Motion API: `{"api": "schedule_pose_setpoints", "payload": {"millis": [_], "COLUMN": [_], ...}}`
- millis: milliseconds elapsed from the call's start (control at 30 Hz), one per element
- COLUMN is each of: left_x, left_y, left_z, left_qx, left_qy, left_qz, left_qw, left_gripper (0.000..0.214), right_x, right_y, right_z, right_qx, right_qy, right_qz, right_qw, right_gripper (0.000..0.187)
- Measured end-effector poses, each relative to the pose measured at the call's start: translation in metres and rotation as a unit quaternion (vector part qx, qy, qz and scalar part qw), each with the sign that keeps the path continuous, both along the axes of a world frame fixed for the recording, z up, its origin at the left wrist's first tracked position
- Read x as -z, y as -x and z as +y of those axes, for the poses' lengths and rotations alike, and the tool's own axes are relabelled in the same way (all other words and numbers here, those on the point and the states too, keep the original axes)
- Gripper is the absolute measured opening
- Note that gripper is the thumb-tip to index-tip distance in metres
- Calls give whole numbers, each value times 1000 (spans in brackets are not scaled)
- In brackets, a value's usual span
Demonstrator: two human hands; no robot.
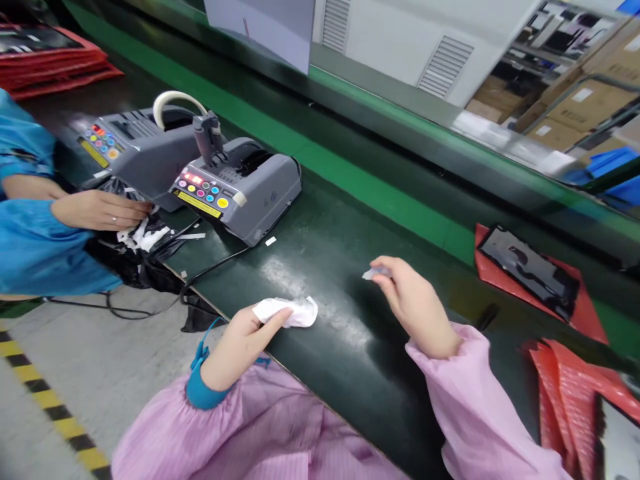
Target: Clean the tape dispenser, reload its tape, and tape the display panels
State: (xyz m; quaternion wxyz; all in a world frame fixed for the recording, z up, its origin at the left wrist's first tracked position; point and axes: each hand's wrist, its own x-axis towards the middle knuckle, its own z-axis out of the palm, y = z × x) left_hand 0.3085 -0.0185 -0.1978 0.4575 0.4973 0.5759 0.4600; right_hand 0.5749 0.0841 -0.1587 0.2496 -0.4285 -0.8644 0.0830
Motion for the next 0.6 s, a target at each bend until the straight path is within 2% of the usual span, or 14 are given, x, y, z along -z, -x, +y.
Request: {"api": "schedule_pose_setpoints", "payload": {"millis": [67,167,233,367,433,500,600], "left_x": [-4,-7,-5,2,5,7,9], "left_y": [-4,-11,-14,-16,-16,-17,-26], "left_z": [0,1,2,4,3,3,3], "left_qx": [-3,-2,-7,-39,-43,-37,-19], "left_qy": [-11,-10,0,13,19,28,62], "left_qz": [55,51,30,19,7,-25,-116], "left_qw": [998,999,1000,999,999,999,991], "left_gripper": [22,22,23,27,31,32,33], "right_x": [-19,-37,-33,-7,-2,-5,-19], "right_y": [-5,-7,-4,1,-2,-6,-8], "right_z": [-9,-20,-21,-14,-11,-9,-9], "right_qx": [39,73,70,24,16,20,41], "right_qy": [-9,-66,-69,39,65,79,98], "right_qz": [78,136,118,50,51,60,91], "right_qw": [996,986,988,998,996,995,990], "right_gripper": [32,28,29,32,36,35,28]}}
